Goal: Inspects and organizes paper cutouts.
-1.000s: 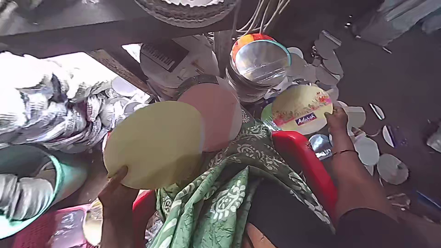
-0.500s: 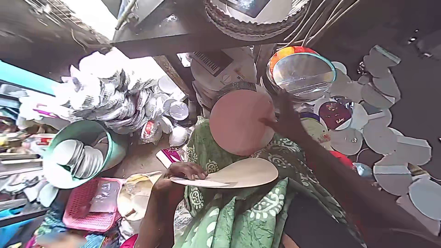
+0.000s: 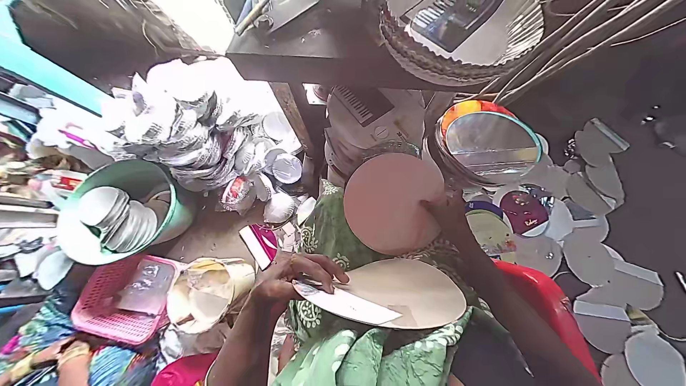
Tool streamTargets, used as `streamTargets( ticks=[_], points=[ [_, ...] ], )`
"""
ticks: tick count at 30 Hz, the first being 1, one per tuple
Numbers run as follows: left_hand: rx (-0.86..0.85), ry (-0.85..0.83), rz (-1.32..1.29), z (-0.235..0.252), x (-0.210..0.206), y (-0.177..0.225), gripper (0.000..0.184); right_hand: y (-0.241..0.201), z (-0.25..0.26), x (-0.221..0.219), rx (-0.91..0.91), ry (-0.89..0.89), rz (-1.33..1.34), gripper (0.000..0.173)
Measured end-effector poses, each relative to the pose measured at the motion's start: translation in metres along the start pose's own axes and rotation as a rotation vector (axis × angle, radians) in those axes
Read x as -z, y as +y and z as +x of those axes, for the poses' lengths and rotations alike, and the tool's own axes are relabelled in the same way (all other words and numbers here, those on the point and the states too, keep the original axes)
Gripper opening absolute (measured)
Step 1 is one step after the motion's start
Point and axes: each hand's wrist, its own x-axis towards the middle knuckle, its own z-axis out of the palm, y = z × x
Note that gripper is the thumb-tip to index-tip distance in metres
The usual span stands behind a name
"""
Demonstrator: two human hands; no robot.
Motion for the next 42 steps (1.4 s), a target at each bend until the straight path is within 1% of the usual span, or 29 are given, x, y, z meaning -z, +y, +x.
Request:
streamTargets(
  ticks=[2, 5, 8, 10, 12, 14, 16, 18, 19, 20, 21, 22, 23, 24, 25, 26, 27, 28, 30, 31, 32, 33, 34, 35, 37, 38, 39, 40, 42],
  points=[
    [-0.014, 0.015, 0.014, 0.000, 0.000, 0.001, 0.044, -0.003, 0.003, 0.012, -0.015, -0.131, 0.047, 0.081],
    [-0.040, -0.016, 0.006, -0.002, 0.004, -0.003, 0.043, 0.014, 0.004, 0.027, 0.157, -0.273, 0.002, 0.068],
    [-0.036, -0.032, 0.002, -0.002, 0.005, -0.006, 0.044, 0.026, -0.008, 0.025, 0.274, -0.099, -0.279, 0.062],
    [-0.040, -0.009, 0.041, -0.002, 0.004, -0.007, 0.043, 0.030, -0.021, 0.015, 0.429, 0.047, -0.409, 0.050],
    [-0.051, 0.090, 0.168, 0.000, -0.002, -0.004, 0.040, 0.028, -0.036, 0.011, 0.603, 0.120, -0.395, 0.041],
    [-0.049, 0.246, 0.359, 0.002, -0.005, 0.000, 0.028, 0.007, -0.059, 0.020, 0.705, 0.142, -0.295, 0.032],
    [-0.014, 0.430, 0.512, 0.001, -0.010, 0.004, 0.015, -0.020, -0.083, 0.042, 0.831, -0.012, -0.151, 0.024],
    [-0.013, 0.544, 0.508, 0.000, -0.016, 0.009, 0.012, -0.040, -0.094, 0.068, 0.948, -0.404, 0.076, 0.021],
    [-0.018, 0.502, 0.459, 0.000, -0.014, 0.011, 0.016, -0.046, -0.093, 0.077, 0.961, -0.621, 0.180, 0.027],
    [-0.046, 0.411, 0.369, -0.002, -0.011, 0.010, 0.020, -0.050, -0.090, 0.081, 0.929, -0.768, 0.249, 0.037],
    [-0.072, 0.322, 0.244, -0.003, -0.008, 0.007, 0.024, -0.048, -0.085, 0.078, 0.842, -0.781, 0.275, 0.046],
    [-0.088, 0.243, 0.117, -0.004, -0.007, 0.001, 0.028, -0.042, -0.076, 0.068, 0.752, -0.640, 0.225, 0.050],
    [-0.090, 0.186, 0.039, -0.004, -0.007, -0.003, 0.029, -0.035, -0.063, 0.051, 0.693, -0.419, 0.089, 0.053],
    [-0.090, 0.147, 0.001, -0.002, -0.008, -0.003, 0.029, -0.027, -0.046, 0.028, 0.640, -0.208, -0.111, 0.063],
    [-0.091, 0.129, -0.002, 0.001, -0.008, -0.002, 0.029, -0.013, -0.025, 0.007, 0.568, -0.062, -0.315, 0.080],
    [-0.089, 0.134, 0.016, 0.003, -0.008, -0.001, 0.029, 0.004, -0.006, -0.007, 0.482, 0.032, -0.480, 0.092],
    [-0.093, 0.156, 0.040, 0.004, -0.010, 0.001, 0.027, 0.021, 0.008, -0.013, 0.391, 0.080, -0.585, 0.095],
    [-0.088, 0.205, 0.078, 0.004, -0.012, 0.003, 0.025, 0.032, 0.014, -0.015, 0.343, 0.117, -0.621, 0.089],
    [-0.052, 0.350, 0.150, 0.001, -0.019, 0.008, 0.027, 0.038, 0.009, -0.005, 0.389, 0.147, -0.495, 0.064],
    [-0.022, 0.430, 0.146, 0.000, -0.024, 0.009, 0.037, 0.036, 0.001, 0.002, 0.463, 0.160, -0.399, 0.052],
    [0.004, 0.487, 0.121, 0.001, -0.028, 0.009, 0.054, 0.030, -0.011, 0.011, 0.529, 0.158, -0.322, 0.042],
    [0.007, 0.458, 0.117, 0.003, -0.026, 0.009, 0.074, 0.018, -0.027, 0.022, 0.571, 0.130, -0.257, 0.034],
    [0.003, 0.452, 0.197, 0.007, -0.022, 0.008, 0.078, 0.002, -0.044, 0.035, 0.604, 0.067, -0.185, 0.027],
    [-0.008, 0.491, 0.351, 0.010, -0.020, 0.005, 0.066, -0.014, -0.062, 0.050, 0.631, -0.060, -0.108, 0.022],
    [-0.007, 0.553, 0.588, 0.011, -0.018, 0.002, 0.029, -0.028, -0.083, 0.077, 0.760, -0.425, 0.119, 0.019],
    [-0.009, 0.528, 0.610, 0.010, -0.017, 0.003, 0.020, -0.034, -0.084, 0.083, 0.809, -0.653, 0.253, 0.024],
    [-0.027, 0.474, 0.562, 0.008, -0.015, 0.005, 0.018, -0.038, -0.082, 0.084, 0.820, -0.800, 0.336, 0.036],
    [-0.052, 0.405, 0.461, 0.005, -0.014, 0.005, 0.021, -0.039, -0.077, 0.083, 0.793, -0.786, 0.325, 0.045],
    [-0.062, 0.263, 0.195, 0.001, -0.013, 0.003, 0.028, -0.034, -0.056, 0.062, 0.666, -0.363, -0.012, 0.051]
  ],
)
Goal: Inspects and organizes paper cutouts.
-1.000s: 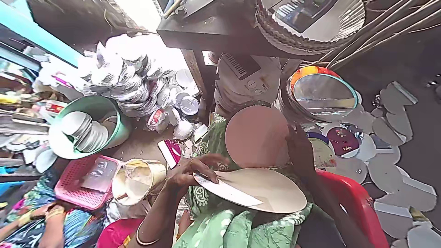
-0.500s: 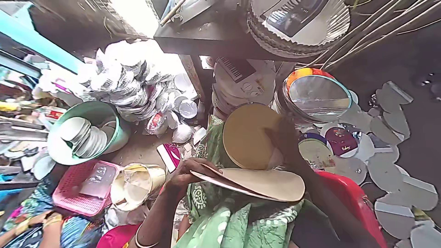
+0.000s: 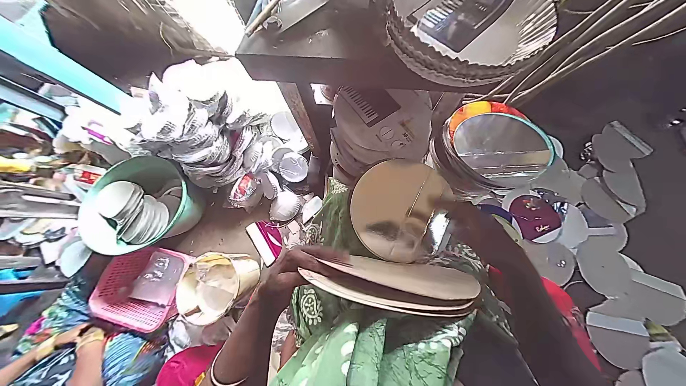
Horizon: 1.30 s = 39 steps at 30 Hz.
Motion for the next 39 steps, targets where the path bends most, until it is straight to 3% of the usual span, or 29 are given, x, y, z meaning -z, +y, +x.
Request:
streamTargets(
  ticks=[2, 3, 4, 5, 7, 8, 10, 13, 14, 16, 18, 21, 23, 25, 27, 28, 31, 33, 34, 35, 37, 39],
  points=[
    [-0.005, -0.128, -0.166, 0.000, 0.003, -0.005, 0.032, 0.042, 0.031, -0.020, -0.286, 0.148, -0.402, 0.084],
    [-0.014, -0.145, -0.186, 0.000, 0.003, -0.007, 0.032, 0.064, 0.038, -0.026, -0.409, 0.156, -0.480, 0.093],
    [-0.020, -0.130, -0.184, -0.001, 0.002, -0.008, 0.030, 0.080, 0.039, -0.029, -0.475, 0.157, -0.501, 0.089],
    [-0.025, -0.108, -0.167, -0.001, 0.003, -0.008, 0.029, 0.086, 0.037, -0.031, -0.477, 0.176, -0.516, 0.074],
    [-0.025, -0.075, -0.126, -0.003, 0.005, -0.006, 0.029, 0.079, 0.026, -0.032, -0.327, 0.258, -0.514, 0.045],
    [-0.012, -0.065, -0.112, -0.004, 0.005, -0.004, 0.028, 0.074, 0.018, -0.034, -0.244, 0.295, -0.454, 0.040],
    [-0.008, -0.102, -0.114, -0.004, 0.008, -0.005, 0.029, 0.071, 0.009, -0.036, -0.199, 0.366, -0.349, 0.056],
    [-0.006, -0.192, -0.133, 0.002, 0.010, -0.008, 0.036, 0.075, 0.016, -0.035, -0.437, 0.331, -0.374, 0.102],
    [-0.003, -0.199, -0.141, 0.002, 0.010, -0.008, 0.036, 0.082, 0.020, -0.034, -0.524, 0.278, -0.394, 0.102],
    [0.000, -0.203, -0.137, 0.002, 0.011, -0.008, 0.036, 0.090, 0.024, -0.029, -0.591, 0.240, -0.388, 0.078],
    [0.007, -0.152, -0.108, 0.000, 0.011, -0.005, 0.034, 0.084, 0.022, -0.023, -0.434, 0.332, -0.355, 0.054],
    [0.037, -0.036, -0.017, -0.004, 0.007, -0.002, 0.030, 0.045, 0.007, -0.008, -0.260, 0.332, -0.248, 0.033],
    [0.060, 0.050, 0.056, -0.001, 0.005, -0.002, 0.023, 0.007, -0.007, 0.010, -0.161, 0.163, -0.128, 0.025],
    [0.061, 0.087, 0.143, 0.001, 0.003, -0.001, 0.021, -0.018, -0.024, 0.023, 0.089, -0.092, 0.115, 0.020],
    [0.022, 0.020, 0.140, 0.003, 0.006, -0.002, 0.027, -0.028, -0.025, 0.026, 0.240, -0.392, 0.403, 0.035],
    [0.008, -0.039, 0.059, 0.002, 0.008, -0.005, 0.033, -0.027, -0.022, 0.024, 0.217, -0.409, 0.425, 0.044],
    [0.038, -0.198, -0.152, -0.004, 0.010, -0.011, 0.044, 0.011, 0.007, 0.002, -0.181, -0.012, -0.086, 0.061],
    [0.043, -0.212, -0.197, -0.004, 0.008, -0.010, 0.044, 0.064, 0.032, -0.016, -0.541, 0.048, -0.359, 0.098],
    [0.037, -0.204, -0.214, -0.004, 0.007, -0.009, 0.042, 0.088, 0.036, -0.021, -0.642, 0.049, -0.409, 0.101],
    [0.032, -0.186, -0.231, -0.004, 0.007, -0.009, 0.039, 0.102, 0.034, -0.024, -0.649, 0.090, -0.421, 0.088],
    [0.024, -0.128, -0.264, -0.005, 0.008, -0.007, 0.033, 0.109, 0.023, -0.027, -0.491, 0.264, -0.402, 0.058],
    [0.029, 0.000, -0.265, -0.010, 0.002, -0.002, 0.026, 0.097, 0.009, -0.025, -0.364, 0.388, -0.297, 0.042]
  ],
)
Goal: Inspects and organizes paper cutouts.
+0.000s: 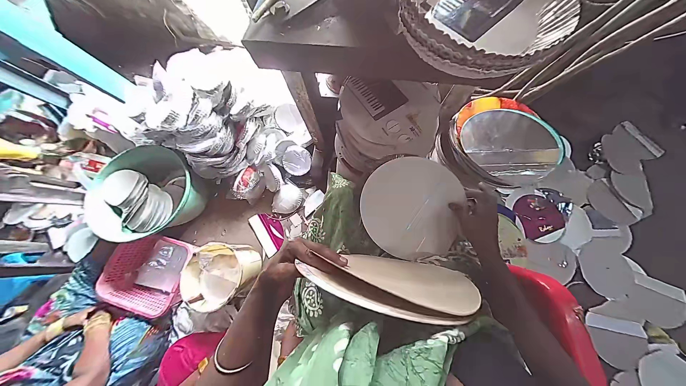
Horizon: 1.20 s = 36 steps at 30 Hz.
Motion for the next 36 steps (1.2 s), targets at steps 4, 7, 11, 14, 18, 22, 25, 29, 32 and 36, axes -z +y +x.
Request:
streamTargets(
  ticks=[4, 7, 11, 14, 18, 22, 25, 29, 32, 36],
  points=[
    [-0.009, 0.603, 0.204, 0.007, -0.028, 0.009, 0.015, -0.039, -0.011, 0.043, -0.136, 0.058, 0.241, 0.040],
    [-0.040, 1.012, 0.230, 0.026, -0.031, 0.011, 0.027, -0.055, -0.015, 0.074, -0.056, 0.181, 0.299, 0.047],
    [-0.087, 1.271, 0.192, 0.030, -0.018, 0.017, 0.025, -0.057, -0.004, 0.101, -0.021, 0.350, 0.339, 0.048],
    [-0.172, 1.205, 0.163, 0.022, -0.017, 0.020, 0.027, -0.050, 0.002, 0.097, 0.040, 0.408, 0.374, 0.049],
    [-0.110, 1.045, 0.173, 0.022, -0.031, 0.014, 0.030, -0.073, -0.014, 0.069, 0.003, 0.168, 0.356, 0.052],
    [0.024, 0.859, 0.102, 0.015, -0.019, 0.016, 0.020, -0.111, -0.023, 0.023, 0.061, -0.237, 0.688, 0.025],
    [0.077, 0.819, 0.118, 0.015, -0.010, 0.017, 0.027, -0.142, 0.020, 0.013, 0.146, -0.363, 0.470, 0.032],
    [0.154, 1.058, 0.188, 0.027, -0.020, 0.018, 0.027, -0.158, 0.107, -0.031, 0.307, -0.354, 0.030, 0.059],
    [0.190, 1.183, 0.203, 0.032, -0.017, 0.019, 0.024, -0.150, 0.143, -0.081, 0.481, -0.253, -0.263, 0.069],
    [0.235, 1.263, 0.176, 0.034, -0.013, 0.023, 0.019, -0.217, 0.117, -0.062, 0.190, -0.693, -0.609, 0.045]
  ],
)
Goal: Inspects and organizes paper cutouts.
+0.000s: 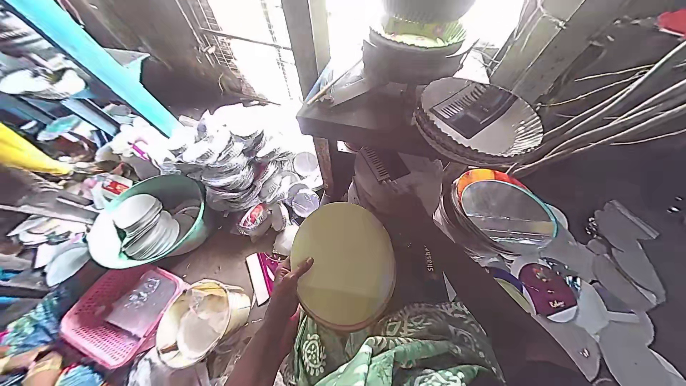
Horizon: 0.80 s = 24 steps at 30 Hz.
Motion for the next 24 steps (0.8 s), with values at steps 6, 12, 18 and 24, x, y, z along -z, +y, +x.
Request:
streamTargets(
  ticks=[6, 12, 18, 24],
  points=[
    [0.072, 0.048, -0.010, 0.007, -0.003, 0.001, 0.024, 0.022, -0.079, -0.052, 0.447, 0.271, 0.214, 0.029],
    [-0.094, -0.023, -0.038, 0.007, 0.002, -0.007, 0.023, 0.025, -0.138, -0.125, 0.976, 0.120, 0.532, 0.024],
    [-0.458, -0.325, -0.162, 0.008, 0.022, -0.022, 0.060, 0.043, -0.101, -0.084, 0.294, 0.513, 0.746, 0.061],
    [-0.622, -0.437, -0.061, 0.013, 0.023, -0.025, 0.040, 0.048, -0.121, -0.110, 0.418, 0.622, 0.969, 0.039]
  ],
)
